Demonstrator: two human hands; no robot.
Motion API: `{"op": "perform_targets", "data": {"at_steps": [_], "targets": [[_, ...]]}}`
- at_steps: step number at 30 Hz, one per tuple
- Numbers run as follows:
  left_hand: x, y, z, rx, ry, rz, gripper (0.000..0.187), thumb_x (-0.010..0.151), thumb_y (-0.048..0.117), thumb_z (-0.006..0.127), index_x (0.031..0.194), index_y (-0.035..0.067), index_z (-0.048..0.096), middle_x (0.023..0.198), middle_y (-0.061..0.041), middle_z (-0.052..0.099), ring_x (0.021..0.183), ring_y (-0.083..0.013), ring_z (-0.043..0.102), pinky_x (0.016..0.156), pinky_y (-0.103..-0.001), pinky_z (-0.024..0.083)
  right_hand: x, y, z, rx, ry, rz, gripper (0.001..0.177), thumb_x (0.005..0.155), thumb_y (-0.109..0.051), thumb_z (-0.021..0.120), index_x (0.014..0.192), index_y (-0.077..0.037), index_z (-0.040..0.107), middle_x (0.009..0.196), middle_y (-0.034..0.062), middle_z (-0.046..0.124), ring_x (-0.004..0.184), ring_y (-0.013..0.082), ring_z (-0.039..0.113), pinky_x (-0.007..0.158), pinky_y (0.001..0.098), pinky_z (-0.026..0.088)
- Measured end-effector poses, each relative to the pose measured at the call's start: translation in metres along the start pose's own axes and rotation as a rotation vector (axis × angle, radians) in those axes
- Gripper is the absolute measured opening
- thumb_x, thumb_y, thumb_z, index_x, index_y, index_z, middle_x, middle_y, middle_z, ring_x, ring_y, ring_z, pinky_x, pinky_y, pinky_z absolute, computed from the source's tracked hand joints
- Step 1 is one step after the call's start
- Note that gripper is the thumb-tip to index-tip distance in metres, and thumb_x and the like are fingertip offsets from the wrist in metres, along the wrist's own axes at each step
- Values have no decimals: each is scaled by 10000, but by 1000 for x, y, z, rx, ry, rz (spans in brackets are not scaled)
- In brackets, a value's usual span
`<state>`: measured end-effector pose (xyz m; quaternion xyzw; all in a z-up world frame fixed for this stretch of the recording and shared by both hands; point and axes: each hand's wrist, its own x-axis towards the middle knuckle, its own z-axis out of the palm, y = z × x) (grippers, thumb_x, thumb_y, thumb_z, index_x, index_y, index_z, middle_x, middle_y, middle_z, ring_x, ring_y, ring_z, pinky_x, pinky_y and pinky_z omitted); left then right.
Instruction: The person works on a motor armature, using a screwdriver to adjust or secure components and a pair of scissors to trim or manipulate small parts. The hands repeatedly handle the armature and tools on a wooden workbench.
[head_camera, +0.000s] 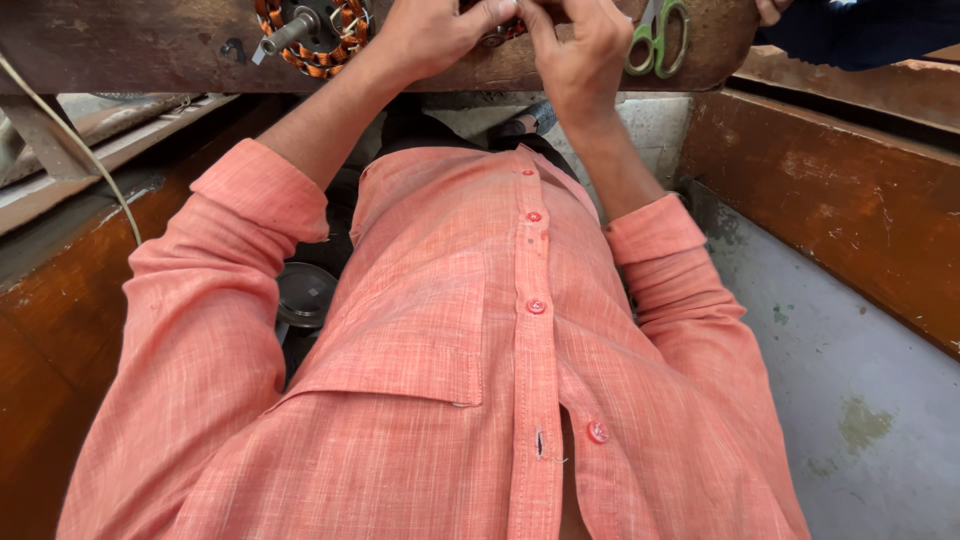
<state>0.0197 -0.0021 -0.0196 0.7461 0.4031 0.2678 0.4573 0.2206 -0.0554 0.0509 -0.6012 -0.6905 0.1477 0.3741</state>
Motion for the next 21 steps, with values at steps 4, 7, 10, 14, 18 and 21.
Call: {"op": "perform_targets", "data": {"at_steps": [4,7,10,14,18,21], "targets": [[-19,18,-27,-367,-97,58,241,1029,194,798,1201,52,707,1011,-76,742,886,-278,718,787,-397,574,-25,-2,6,173,-54,144,460,895,-143,913,1248,-27,643,1179,151,710,1079,319,728,946,397,584],[-36,28,-34,-99,-59,315,411,912,113,888,1245,34,660,1104,-114,682,1035,-338,649,910,-437,497,-52,-6,4,319,-194,161,494,970,-98,839,1407,-50,613,1354,158,696,1262,323,710,1085,401,573],[-48,36,-32,-34,-51,306,473,915,121,886,1303,51,625,1226,-98,662,1177,-333,596,1048,-443,447,-64,-9,6,286,-185,82,484,1002,-98,823,1426,-53,593,1414,174,647,1335,336,655,1132,410,549],[-55,37,-26,-4,-22,302,489,972,184,883,1349,61,596,1299,-88,652,1217,-306,572,1082,-437,428,-63,-10,10,260,-167,11,450,1038,-93,777,1432,-29,572,1438,184,615,1374,360,614,1165,431,530],[-59,33,-23,14,8,318,485,987,186,865,1366,65,588,1322,-83,650,1235,-297,570,1091,-439,428,-61,-12,12,247,-154,-30,427,1044,-92,756,1420,-11,570,1427,193,612,1370,374,607,1169,448,521],[-62,34,-20,26,25,309,479,997,192,861,1368,67,585,1318,-78,648,1234,-291,574,1087,-431,431,-62,-13,13,231,-160,-25,414,1049,-71,736,1423,-9,571,1436,195,608,1383,375,600,1179,452,519]]}}
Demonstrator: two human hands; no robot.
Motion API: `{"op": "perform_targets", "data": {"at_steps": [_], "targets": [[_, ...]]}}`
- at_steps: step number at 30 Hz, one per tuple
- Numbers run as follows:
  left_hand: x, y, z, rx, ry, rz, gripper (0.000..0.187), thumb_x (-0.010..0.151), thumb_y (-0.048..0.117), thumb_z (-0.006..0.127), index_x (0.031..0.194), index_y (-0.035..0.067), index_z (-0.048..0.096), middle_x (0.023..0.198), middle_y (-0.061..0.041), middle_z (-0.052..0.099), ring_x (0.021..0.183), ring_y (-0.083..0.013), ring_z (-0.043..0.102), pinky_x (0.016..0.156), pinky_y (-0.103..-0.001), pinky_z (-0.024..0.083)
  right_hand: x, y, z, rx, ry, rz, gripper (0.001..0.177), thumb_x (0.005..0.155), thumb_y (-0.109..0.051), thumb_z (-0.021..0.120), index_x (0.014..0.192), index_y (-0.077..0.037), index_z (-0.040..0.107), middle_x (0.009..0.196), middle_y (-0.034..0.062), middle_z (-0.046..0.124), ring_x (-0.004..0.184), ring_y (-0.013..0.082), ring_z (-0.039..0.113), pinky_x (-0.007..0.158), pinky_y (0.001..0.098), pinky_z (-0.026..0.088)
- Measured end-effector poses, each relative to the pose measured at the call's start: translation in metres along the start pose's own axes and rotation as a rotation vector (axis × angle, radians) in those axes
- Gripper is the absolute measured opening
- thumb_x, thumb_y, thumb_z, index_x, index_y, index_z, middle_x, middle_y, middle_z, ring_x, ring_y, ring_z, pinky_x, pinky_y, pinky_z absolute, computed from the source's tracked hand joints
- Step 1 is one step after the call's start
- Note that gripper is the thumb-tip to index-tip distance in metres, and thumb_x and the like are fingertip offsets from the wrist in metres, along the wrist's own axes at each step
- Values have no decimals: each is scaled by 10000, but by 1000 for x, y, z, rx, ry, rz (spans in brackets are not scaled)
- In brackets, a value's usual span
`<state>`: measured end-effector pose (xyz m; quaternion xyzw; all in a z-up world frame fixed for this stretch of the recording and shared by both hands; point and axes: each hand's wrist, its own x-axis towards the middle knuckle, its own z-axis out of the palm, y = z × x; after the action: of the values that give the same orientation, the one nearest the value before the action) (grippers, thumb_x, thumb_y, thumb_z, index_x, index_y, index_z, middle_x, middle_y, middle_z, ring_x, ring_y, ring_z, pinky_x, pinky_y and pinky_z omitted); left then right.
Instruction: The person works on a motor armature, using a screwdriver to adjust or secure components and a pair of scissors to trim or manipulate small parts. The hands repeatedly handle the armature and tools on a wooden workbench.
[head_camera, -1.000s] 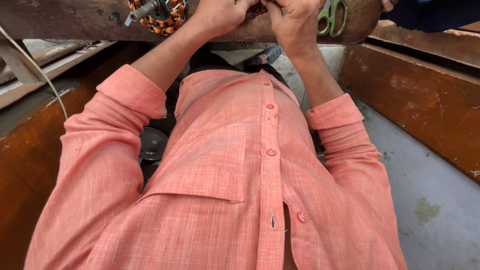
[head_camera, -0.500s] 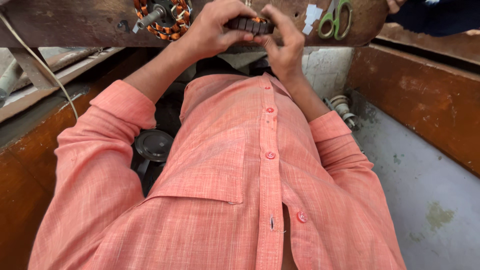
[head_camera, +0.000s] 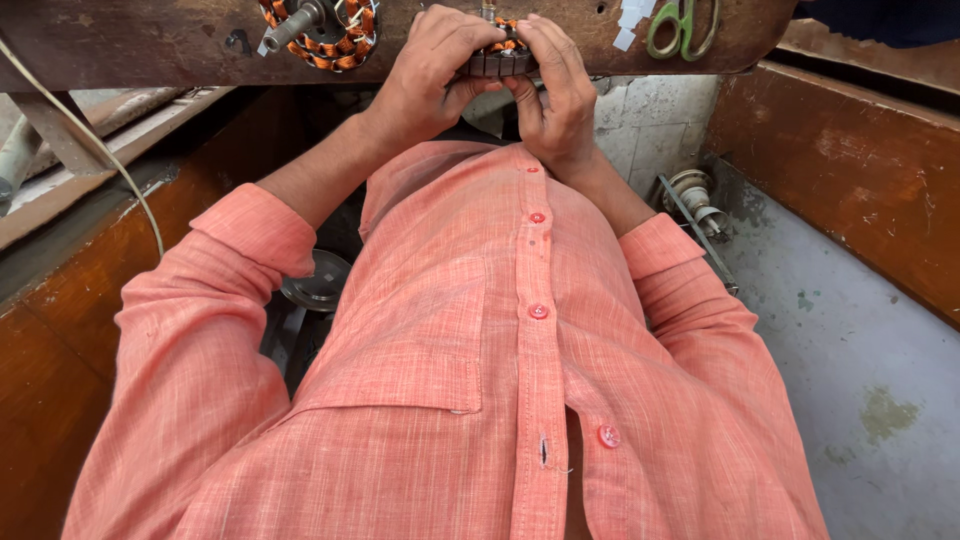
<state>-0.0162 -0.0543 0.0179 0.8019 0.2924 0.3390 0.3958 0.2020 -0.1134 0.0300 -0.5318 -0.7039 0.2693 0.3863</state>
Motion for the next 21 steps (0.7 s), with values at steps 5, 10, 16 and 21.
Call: {"op": "perform_targets", "data": {"at_steps": [5,10,16,21], "targets": [[7,7,1,7,57,-36,464,997,170,857,1363,58,595,1290,-88,655,1189,-298,586,1045,-424,444,8,0,-3,-3,-8,50,424,1022,-42,728,1418,-15,579,1428,203,617,1362,376,622,1161,428,529],[30,-6,-4,-160,71,-210,435,984,68,788,1386,58,621,1251,-120,692,1152,-323,612,1032,-415,492,35,6,2,32,162,52,358,1018,-66,767,1329,-24,595,1365,166,654,1274,349,668,1089,407,545],[46,-34,1,-180,47,-320,326,1019,79,743,1315,23,618,1216,-181,682,1134,-367,669,993,-421,524,50,13,14,-95,231,19,152,1034,-28,701,1182,-45,672,1318,159,658,1189,356,684,996,403,568],[47,-30,-1,-68,-8,-333,214,1086,124,733,1278,55,669,1198,-181,712,1131,-367,685,1001,-426,532,50,6,11,-179,160,26,152,1014,4,666,1156,-40,696,1187,129,680,1102,353,667,938,440,550]]}}
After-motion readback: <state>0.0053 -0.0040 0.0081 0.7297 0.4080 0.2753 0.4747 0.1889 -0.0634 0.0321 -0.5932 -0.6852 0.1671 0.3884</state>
